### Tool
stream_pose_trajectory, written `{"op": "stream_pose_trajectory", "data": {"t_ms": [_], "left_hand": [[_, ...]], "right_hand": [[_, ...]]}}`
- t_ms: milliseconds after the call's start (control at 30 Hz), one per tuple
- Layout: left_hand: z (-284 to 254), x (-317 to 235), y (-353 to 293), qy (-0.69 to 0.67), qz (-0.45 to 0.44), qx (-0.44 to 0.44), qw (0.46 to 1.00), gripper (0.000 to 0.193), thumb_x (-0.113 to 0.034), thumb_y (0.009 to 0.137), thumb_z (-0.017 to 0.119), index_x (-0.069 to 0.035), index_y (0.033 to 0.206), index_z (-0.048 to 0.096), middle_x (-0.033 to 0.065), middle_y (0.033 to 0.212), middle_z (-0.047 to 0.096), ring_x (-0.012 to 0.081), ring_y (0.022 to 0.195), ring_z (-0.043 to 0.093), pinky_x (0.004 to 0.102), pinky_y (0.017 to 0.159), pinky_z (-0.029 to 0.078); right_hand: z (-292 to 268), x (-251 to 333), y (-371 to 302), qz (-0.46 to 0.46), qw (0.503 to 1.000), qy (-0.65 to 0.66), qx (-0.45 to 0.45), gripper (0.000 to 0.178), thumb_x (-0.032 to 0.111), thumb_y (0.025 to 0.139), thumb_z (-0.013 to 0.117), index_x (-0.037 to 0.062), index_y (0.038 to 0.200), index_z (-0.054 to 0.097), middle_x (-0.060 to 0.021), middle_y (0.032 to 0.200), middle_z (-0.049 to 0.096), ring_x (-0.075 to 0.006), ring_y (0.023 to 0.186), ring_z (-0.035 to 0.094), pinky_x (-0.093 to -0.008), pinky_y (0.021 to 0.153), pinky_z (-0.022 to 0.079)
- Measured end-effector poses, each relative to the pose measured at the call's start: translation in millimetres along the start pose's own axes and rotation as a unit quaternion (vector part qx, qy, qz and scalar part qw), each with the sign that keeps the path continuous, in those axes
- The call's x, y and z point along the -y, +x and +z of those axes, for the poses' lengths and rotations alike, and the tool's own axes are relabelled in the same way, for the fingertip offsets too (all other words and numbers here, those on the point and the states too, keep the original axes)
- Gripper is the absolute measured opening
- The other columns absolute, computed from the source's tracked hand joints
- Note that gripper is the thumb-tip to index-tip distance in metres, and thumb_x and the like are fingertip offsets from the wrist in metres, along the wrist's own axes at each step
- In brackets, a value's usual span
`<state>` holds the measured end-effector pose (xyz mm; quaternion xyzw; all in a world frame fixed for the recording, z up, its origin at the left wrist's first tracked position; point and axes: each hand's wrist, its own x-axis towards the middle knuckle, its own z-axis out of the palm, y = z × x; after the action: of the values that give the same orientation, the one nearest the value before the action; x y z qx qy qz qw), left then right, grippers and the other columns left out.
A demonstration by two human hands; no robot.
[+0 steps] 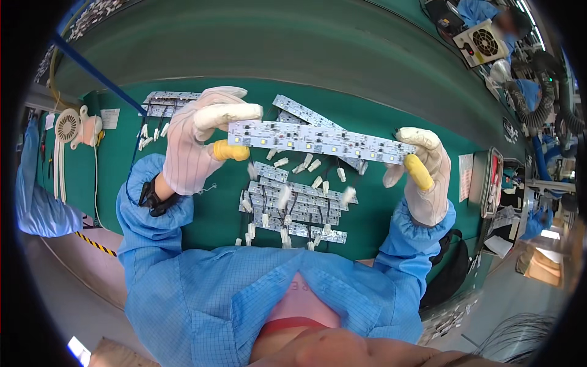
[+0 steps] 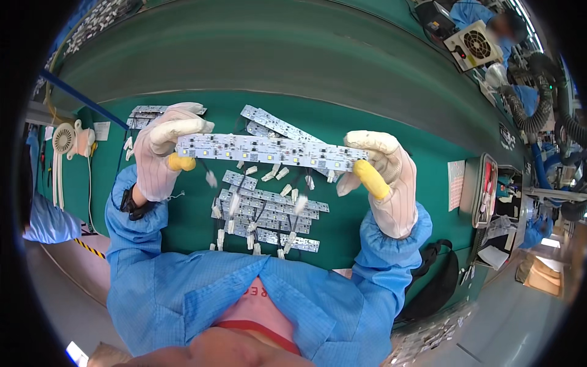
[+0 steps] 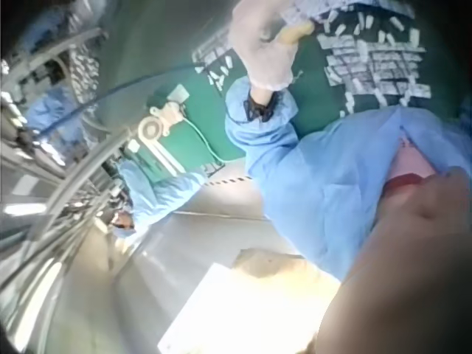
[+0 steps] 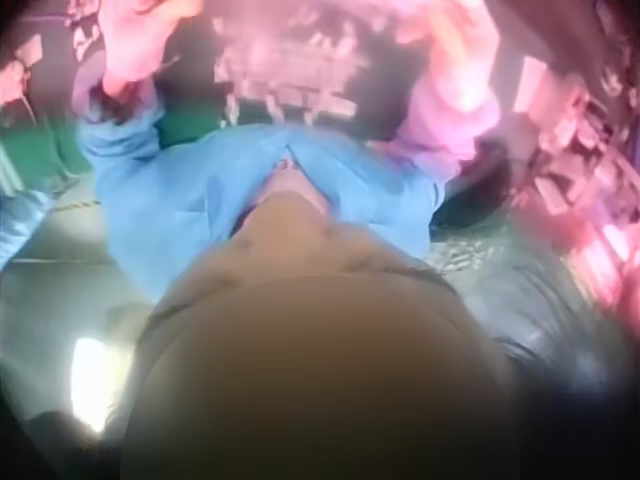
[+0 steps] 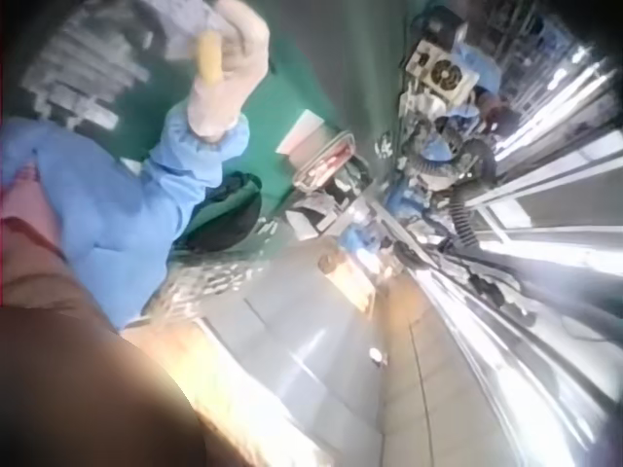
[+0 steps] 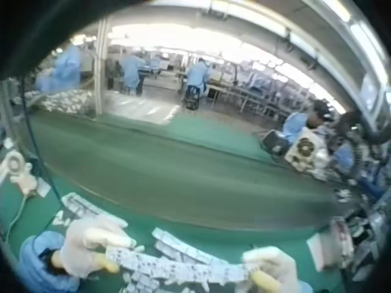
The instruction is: Inspecting and separating small circuit board components from a larger panel using hand tools.
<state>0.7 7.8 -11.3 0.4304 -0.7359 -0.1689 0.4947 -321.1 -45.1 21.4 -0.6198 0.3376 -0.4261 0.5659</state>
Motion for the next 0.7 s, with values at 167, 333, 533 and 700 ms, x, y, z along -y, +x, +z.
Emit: {"op": "stream_pose_trajectory", "data": {"t_ms": [167, 333, 533, 700], "left_hand": [[1, 6, 2, 0.013, 0.045, -0.003, 0.999, 0.042, -0.031, 0.077, 0.071, -0.005, 0.108, 0.063, 0.0105, 0.096, 0.067, 0.0264, 0.09, 0.064, 0.0444, 0.093, 0.046], [3, 7, -1, -0.017, 0.007, -0.004, 1.0, 0.049, -0.039, 0.081, 0.068, -0.001, 0.11, 0.061, 0.0122, 0.101, 0.066, 0.0247, 0.098, 0.061, 0.0424, 0.098, 0.041], [9, -3, -1, -0.063, -0.178, -0.01, 0.982, 0.051, -0.044, 0.087, 0.06, -0.001, 0.116, 0.061, 0.0112, 0.108, 0.065, 0.0205, 0.11, 0.057, 0.0321, 0.098, 0.039], [8, -6, 4, 0.035, -0.193, 0.023, 0.98, 0.053, -0.046, 0.089, 0.057, -0.001, 0.118, 0.059, 0.0108, 0.109, 0.066, 0.0173, 0.105, 0.059, 0.0298, 0.096, 0.041]], "right_hand": [[-2, 0, -2, 0.002, 1.0, -0.016, 0.004, 0.051, 0.029, 0.085, 0.069, -0.0058, 0.117, 0.049, -0.0125, 0.082, 0.063, -0.0149, 0.058, 0.062, -0.0212, 0.055, 0.047], [-7, 5, -5, 0.026, 0.999, 0.01, 0.027, 0.046, 0.023, 0.086, 0.068, -0.0055, 0.116, 0.05, -0.012, 0.086, 0.062, -0.0156, 0.06, 0.063, -0.0219, 0.055, 0.048], [-8, 7, -2, -0.003, 0.986, 0.108, 0.13, 0.04, 0.005, 0.089, 0.059, -0.0063, 0.124, 0.044, -0.0182, 0.107, 0.059, -0.0195, 0.093, 0.061, -0.027, 0.064, 0.056], [-3, 9, -4, 0.011, 0.989, 0.109, 0.096, 0.051, 0.029, 0.088, 0.065, -0.0057, 0.12, 0.047, -0.0171, 0.097, 0.063, -0.0184, 0.07, 0.066, -0.0234, 0.061, 0.052]]}}
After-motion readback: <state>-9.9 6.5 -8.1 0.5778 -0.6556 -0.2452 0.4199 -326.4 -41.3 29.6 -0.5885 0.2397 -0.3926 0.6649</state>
